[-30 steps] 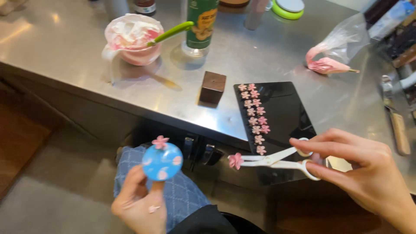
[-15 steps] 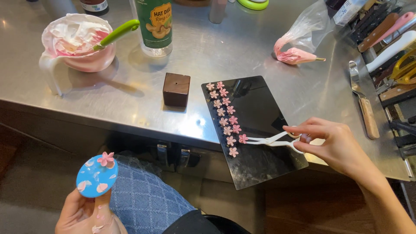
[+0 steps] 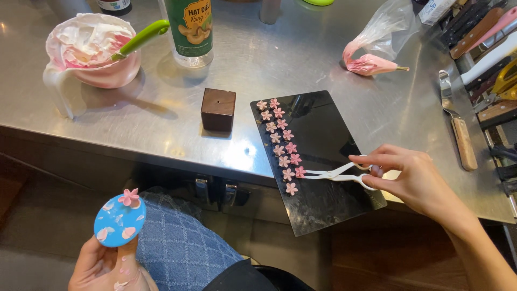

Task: Decorating a small blue pastry base with pink frosting flowers using a piping bag and scissors, then mixing more frosting in a bowl

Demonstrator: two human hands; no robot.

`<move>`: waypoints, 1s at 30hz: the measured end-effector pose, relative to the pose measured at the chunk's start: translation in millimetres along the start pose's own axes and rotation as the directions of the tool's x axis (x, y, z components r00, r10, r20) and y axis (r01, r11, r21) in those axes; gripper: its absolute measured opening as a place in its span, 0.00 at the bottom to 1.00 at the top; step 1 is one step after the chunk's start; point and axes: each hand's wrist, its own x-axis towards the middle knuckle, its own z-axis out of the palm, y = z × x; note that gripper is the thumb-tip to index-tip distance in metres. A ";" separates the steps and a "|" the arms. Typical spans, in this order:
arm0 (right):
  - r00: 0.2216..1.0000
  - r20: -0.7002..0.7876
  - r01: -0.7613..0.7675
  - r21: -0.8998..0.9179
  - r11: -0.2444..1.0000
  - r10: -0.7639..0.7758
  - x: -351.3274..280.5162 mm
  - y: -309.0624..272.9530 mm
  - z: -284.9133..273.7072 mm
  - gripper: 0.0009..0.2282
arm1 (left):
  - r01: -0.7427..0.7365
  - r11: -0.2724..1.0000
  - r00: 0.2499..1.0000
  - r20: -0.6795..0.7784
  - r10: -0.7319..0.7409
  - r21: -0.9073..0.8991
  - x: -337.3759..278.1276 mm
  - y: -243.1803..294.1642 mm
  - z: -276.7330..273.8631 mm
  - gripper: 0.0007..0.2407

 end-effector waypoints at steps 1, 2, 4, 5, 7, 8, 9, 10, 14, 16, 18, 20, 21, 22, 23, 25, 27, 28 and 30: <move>1.000 -0.005 0.011 -0.001 1.000 -0.011 -0.6 -0.4 0.0 0.18 | -0.016 1.000 1.000 0.015 0.016 0.001 -0.2 0.7 0.1 0.05; 1.000 -0.011 0.021 -0.003 1.000 -0.021 -0.9 -1.0 0.0 0.18 | -0.032 0.999 0.999 0.030 0.032 0.001 -0.3 1.4 0.0 0.05; 0.999 -0.009 0.037 -0.008 0.999 -0.037 -0.9 2.4 1.5 0.18 | -0.030 1.000 0.999 0.014 0.030 -0.011 0.1 0.9 2.7 0.05; 0.999 -0.008 0.053 -0.014 0.999 -0.053 -1.1 4.1 2.2 0.19 | -0.028 0.999 1.000 -0.002 0.027 -0.023 0.2 0.8 3.9 0.06; 0.998 -0.007 0.064 -0.042 0.997 -0.064 -2.6 1.4 0.9 0.19 | -0.019 1.000 1.000 0.008 0.020 -0.016 -0.8 3.8 2.7 0.06; 0.997 -0.004 0.075 -0.069 0.995 -0.076 -3.1 -0.1 0.3 0.20 | -0.011 1.000 1.000 0.016 0.011 -0.007 -1.1 5.5 1.8 0.06; 0.997 -0.005 0.077 -0.068 0.995 -0.077 -3.2 2.1 0.3 0.20 | -0.012 1.000 1.000 0.016 0.012 -0.007 -1.0 5.4 2.6 0.06; 0.995 -0.007 0.094 -0.081 0.992 -0.095 -3.5 4.3 0.6 0.21 | -0.022 1.000 1.000 0.013 0.022 -0.014 -0.8 5.4 3.0 0.06; 0.997 0.007 0.074 -0.103 0.992 -0.073 -5.8 8.7 -5.7 0.23 | -0.050 0.997 0.999 0.018 0.051 -0.054 -0.1 -4.9 -4.5 0.07; 0.998 -0.012 0.064 -0.140 0.988 -0.066 -9.0 15.6 -14.0 0.22 | -0.074 0.994 0.997 0.002 0.074 -0.079 0.6 -11.4 -5.7 0.08; 0.997 -0.032 0.058 -0.176 0.983 -0.065 -12.3 19.7 -24.7 0.21 | -0.101 0.990 0.995 -0.018 0.099 -0.101 0.1 -9.6 -3.2 0.09; 0.992 -0.123 -0.013 -0.193 0.981 -0.011 -14.2 20.6 -37.1 0.22 | -0.024 0.999 0.995 -0.101 0.019 -0.045 -1.1 0.7 2.3 0.11; 0.992 -0.121 0.000 -0.192 0.981 -0.023 -17.7 11.5 -40.2 0.22 | -0.031 0.999 0.993 -0.112 0.026 -0.043 -5.6 -3.0 -1.1 0.11; 0.976 -0.204 0.040 -0.157 0.987 -0.072 -20.5 2.6 -43.2 0.22 | -0.046 0.997 0.996 -0.074 0.041 -0.067 -10.0 -6.6 -4.5 0.11; 0.951 -0.286 0.082 -0.125 0.989 -0.114 -23.5 -6.5 -46.0 0.22 | -0.060 0.994 0.998 -0.036 0.057 -0.090 -14.1 -10.3 -8.3 0.11; 0.953 -0.276 0.125 -0.013 0.992 -0.124 -31.9 -31.8 -41.9 0.23 | -0.138 0.986 0.990 -0.018 0.137 -0.089 -22.1 -12.1 -4.9 0.10; 0.956 -0.259 0.171 0.109 0.979 -0.139 -37.8 -57.9 -32.0 0.23 | -0.220 0.972 0.975 -0.004 0.221 -0.076 -27.7 -3.3 -0.9 0.08; 0.945 -0.244 0.242 0.079 0.967 -0.216 -41.3 -72.2 -25.7 0.23 | -0.242 0.959 0.968 0.032 0.249 -0.148 -30.0 6.5 2.0 0.06; 0.926 -0.219 0.326 0.064 0.943 -0.306 -45.8 -98.6 -14.8 0.22 | -0.269 0.942 0.957 0.056 0.285 -0.201 -32.3 22.7 2.7 0.04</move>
